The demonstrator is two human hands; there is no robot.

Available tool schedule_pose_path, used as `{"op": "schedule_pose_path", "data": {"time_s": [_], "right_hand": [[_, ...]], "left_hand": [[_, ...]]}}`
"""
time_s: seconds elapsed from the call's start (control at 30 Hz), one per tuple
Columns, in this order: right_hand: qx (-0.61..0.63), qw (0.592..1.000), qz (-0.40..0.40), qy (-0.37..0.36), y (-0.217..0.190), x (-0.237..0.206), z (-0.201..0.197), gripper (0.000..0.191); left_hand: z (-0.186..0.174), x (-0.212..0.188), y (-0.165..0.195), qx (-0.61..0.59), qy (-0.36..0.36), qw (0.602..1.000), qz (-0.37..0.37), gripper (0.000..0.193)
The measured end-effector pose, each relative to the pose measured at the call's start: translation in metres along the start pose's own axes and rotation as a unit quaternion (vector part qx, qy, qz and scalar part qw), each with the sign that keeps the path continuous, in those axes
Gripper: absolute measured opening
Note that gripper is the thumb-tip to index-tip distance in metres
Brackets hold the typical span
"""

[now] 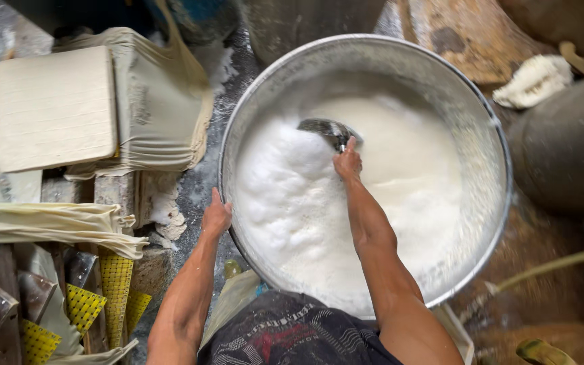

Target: The person repeatedly scoops a white foamy liquid from a large metal tub and pours it into a smaller plastic container, then returns the liquid to the tub. The cycle of scooping and pouring continues throughout the clip.

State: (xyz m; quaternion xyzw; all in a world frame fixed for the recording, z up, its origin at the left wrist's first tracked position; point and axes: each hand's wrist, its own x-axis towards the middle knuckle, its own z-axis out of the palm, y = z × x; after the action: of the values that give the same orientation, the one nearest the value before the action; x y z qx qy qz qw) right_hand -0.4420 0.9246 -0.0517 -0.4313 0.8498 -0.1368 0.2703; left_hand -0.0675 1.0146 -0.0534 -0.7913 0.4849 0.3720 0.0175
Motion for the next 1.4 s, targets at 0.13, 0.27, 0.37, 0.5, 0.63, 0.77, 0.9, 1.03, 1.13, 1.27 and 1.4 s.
{"op": "schedule_pose_path", "data": {"time_s": [0.13, 0.27, 0.37, 0.5, 0.63, 0.77, 0.9, 1.03, 1.13, 1.27, 1.4], "right_hand": [[-0.01, 1.0, 0.022, -0.002, 0.027, -0.045, -0.008, 0.09], [-0.017, 0.999, 0.041, 0.018, 0.069, -0.088, -0.023, 0.093], [-0.026, 0.996, 0.05, 0.068, 0.104, -0.119, -0.038, 0.091], [-0.005, 0.988, 0.114, 0.101, 0.144, -0.152, -0.062, 0.09], [0.052, 0.971, 0.149, 0.178, 0.188, -0.185, -0.082, 0.086], [0.349, 0.892, 0.19, 0.217, 0.229, -0.229, -0.07, 0.04], [0.578, 0.743, 0.279, 0.189, 0.243, -0.254, -0.044, 0.017], [0.733, 0.609, 0.278, 0.117, 0.232, -0.237, -0.017, 0.01], [0.779, 0.541, 0.305, 0.085, 0.214, -0.197, -0.003, 0.014], [0.814, 0.491, 0.31, 0.032, 0.179, -0.131, -0.008, 0.016], [0.761, 0.547, 0.349, 0.03, 0.138, -0.067, -0.024, 0.028]], "left_hand": [[-0.008, -0.015, 0.004, 0.014, 0.001, 1.0, 0.013, 0.082], [-0.013, -0.024, -0.001, 0.009, 0.0, 0.997, 0.074, 0.084], [-0.016, -0.027, -0.003, -0.002, -0.004, 0.994, 0.113, 0.085], [-0.021, -0.026, -0.005, -0.008, -0.007, 0.99, 0.14, 0.084], [-0.02, -0.024, -0.008, -0.001, -0.016, 0.987, 0.161, 0.086], [-0.013, -0.016, -0.014, -0.023, -0.014, 0.984, 0.178, 0.085], [-0.004, -0.007, -0.019, -0.04, 0.003, 0.981, 0.188, 0.084], [-0.001, -0.005, -0.021, -0.029, -0.009, 0.986, 0.162, 0.083], [0.002, -0.007, -0.021, -0.022, 0.018, 0.985, 0.169, 0.082], [0.006, -0.008, -0.019, -0.027, 0.013, 0.99, 0.136, 0.078], [0.008, -0.009, -0.018, -0.012, 0.02, 0.994, 0.109, 0.08]]}}
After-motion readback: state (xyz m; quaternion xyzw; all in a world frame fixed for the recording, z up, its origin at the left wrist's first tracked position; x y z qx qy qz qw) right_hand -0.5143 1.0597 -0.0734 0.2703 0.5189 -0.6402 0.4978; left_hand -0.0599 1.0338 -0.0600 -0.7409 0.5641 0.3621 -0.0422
